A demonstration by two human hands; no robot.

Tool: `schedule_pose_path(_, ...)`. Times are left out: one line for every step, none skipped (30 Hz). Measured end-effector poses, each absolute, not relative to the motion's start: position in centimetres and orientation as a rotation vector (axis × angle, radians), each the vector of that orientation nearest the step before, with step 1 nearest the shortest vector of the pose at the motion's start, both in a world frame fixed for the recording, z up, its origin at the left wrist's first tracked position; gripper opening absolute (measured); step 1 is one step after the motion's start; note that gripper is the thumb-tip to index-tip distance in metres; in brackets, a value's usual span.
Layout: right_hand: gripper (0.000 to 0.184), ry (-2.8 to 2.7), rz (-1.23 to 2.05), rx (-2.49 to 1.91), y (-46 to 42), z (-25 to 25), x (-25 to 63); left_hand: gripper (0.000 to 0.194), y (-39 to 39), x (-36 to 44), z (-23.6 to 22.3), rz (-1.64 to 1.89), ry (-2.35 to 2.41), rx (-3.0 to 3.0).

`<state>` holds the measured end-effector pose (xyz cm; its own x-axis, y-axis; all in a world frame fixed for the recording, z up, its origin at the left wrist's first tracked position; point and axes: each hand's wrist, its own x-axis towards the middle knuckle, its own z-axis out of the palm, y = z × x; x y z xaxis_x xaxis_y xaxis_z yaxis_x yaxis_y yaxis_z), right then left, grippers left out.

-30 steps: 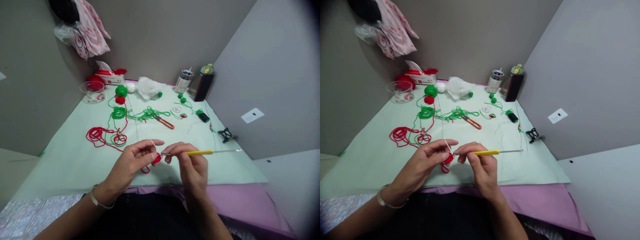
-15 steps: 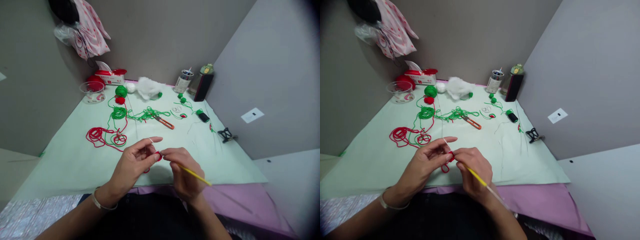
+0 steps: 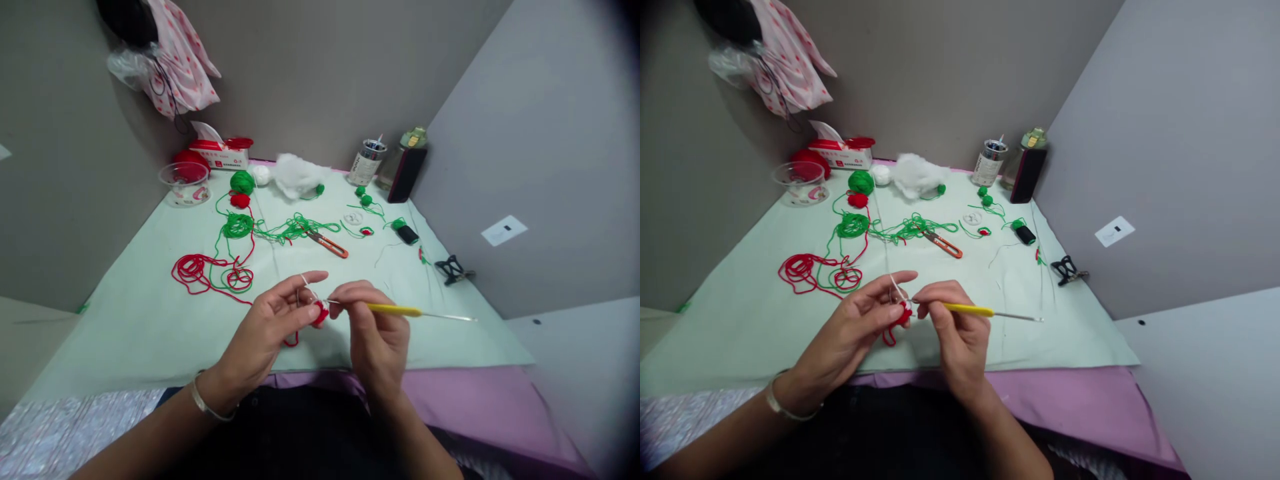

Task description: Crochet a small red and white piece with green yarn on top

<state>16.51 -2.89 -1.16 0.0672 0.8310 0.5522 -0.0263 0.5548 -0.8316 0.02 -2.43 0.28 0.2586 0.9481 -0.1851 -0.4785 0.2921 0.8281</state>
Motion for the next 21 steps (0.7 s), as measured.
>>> schedule_pose_path(0.021, -1.377, 0.76, -0.766, -2.8, -1.1, 16.4, 0.041, -2.5, 0.1, 0.2, 1.084, 0.799, 0.772)
schedule_pose_path(0.021, -1.398, 0.747, -0.771, -2.8, -1.1, 16.3, 0.042, -2.6, 0.1, 0.0, 1.079, 0.814, 0.803)
schedule_pose_path(0.022, -1.417, 0.725, -0.777, -2.8, -1.2, 16.2, 0.043, -2.7, 0.2, -0.1, 1.079, 0.829, 0.825)
schedule_pose_path(0.024, -1.437, 0.699, -0.786, -2.9, -1.3, 16.1, 0.044, -2.8, 0.2, -0.2, 1.085, 0.843, 0.837)
schedule_pose_path(0.026, -1.468, 0.658, -0.8, -3.1, -1.6, 16.0, 0.045, -2.8, 0.3, -0.2, 1.095, 0.851, 0.839)
schedule_pose_path(0.028, -1.516, 0.586, -0.819, -3.3, -1.8, 16.0, 0.046, -2.8, 0.4, -0.3, 1.111, 0.85, 0.827)
schedule_pose_path(0.031, -1.582, 0.483, -0.837, -3.4, -2.1, 15.9, 0.046, -2.8, 0.5, -0.3, 1.129, 0.839, 0.8)
schedule_pose_path(0.033, -1.656, 0.363, -0.849, -3.6, -2.3, 15.9, 0.046, -2.8, 0.6, -0.3, 1.14, 0.819, 0.756)
schedule_pose_path(0.036, -1.714, 0.249, -0.854, -3.6, -2.6, 15.9, 0.045, -2.7, 0.7, -0.2, 1.133, 0.793, 0.7)
schedule_pose_path(0.039, -1.742, 0.173, -0.856, -3.7, -2.7, 16.0, 0.044, -2.6, 0.7, -0.2, 1.104, 0.762, 0.64)
schedule_pose_path(0.039, -1.739, 0.157, -0.856, -3.6, -2.7, 16.1, 0.044, -2.5, 0.7, -0.1, 1.055, 0.732, 0.588)
schedule_pose_path(0.037, -1.7, 0.203, -0.861, -3.5, -2.6, 16.3, 0.044, -2.4, 0.6, -0.1, 1.002, 0.709, 0.547)
schedule_pose_path(0.033, -1.629, 0.303, -0.867, -3.3, -2.4, 16.5, 0.043, -2.3, 0.4, 0.0, 0.956, 0.695, 0.522)
schedule_pose_path(0.029, -1.541, 0.431, -0.86, -3.1, -2.2, 16.6, 0.042, -2.1, 0.3, 0.1, 0.929, 0.693, 0.513)
schedule_pose_path(0.026, -1.438, 0.565, -0.845, -2.9, -1.9, 16.8, 0.04, -2.0, 0.1, 0.1, 0.924, 0.697, 0.517)
schedule_pose_path(0.024, -1.355, 0.698, -0.809, -2.7, -1.7, 16.9, 0.037, -2.0, 0.0, 0.2, 0.942, 0.707, 0.532)
schedule_pose_path(0.023, -1.288, 0.809, -0.774, -2.6, -1.5, 16.9, 0.034, -2.0, 0.0, 0.2, 0.974, 0.719, 0.557)
schedule_pose_path(0.021, -1.252, 0.89, -0.751, -2.5, -1.4, 16.9, 0.033, -2.0, 0.0, 0.2, 1.009, 0.734, 0.594)
schedule_pose_path(0.02, -1.253, 0.935, -0.74, -2.5, -1.3, 16.8, 0.033, -2.1, 0.0, 0.2, 1.041, 0.751, 0.643)
schedule_pose_path(0.018, -1.273, 0.943, -0.742, -2.5, -1.3, 16.6, 0.034, -2.2, 0.1, 0.1, 1.067, 0.771, 0.695)
schedule_pose_path(0.017, -1.302, 0.925, -0.753, -2.5, -1.4, 16.5, 0.037, -2.3, 0.2, 0.0, 1.079, 0.788, 0.746)
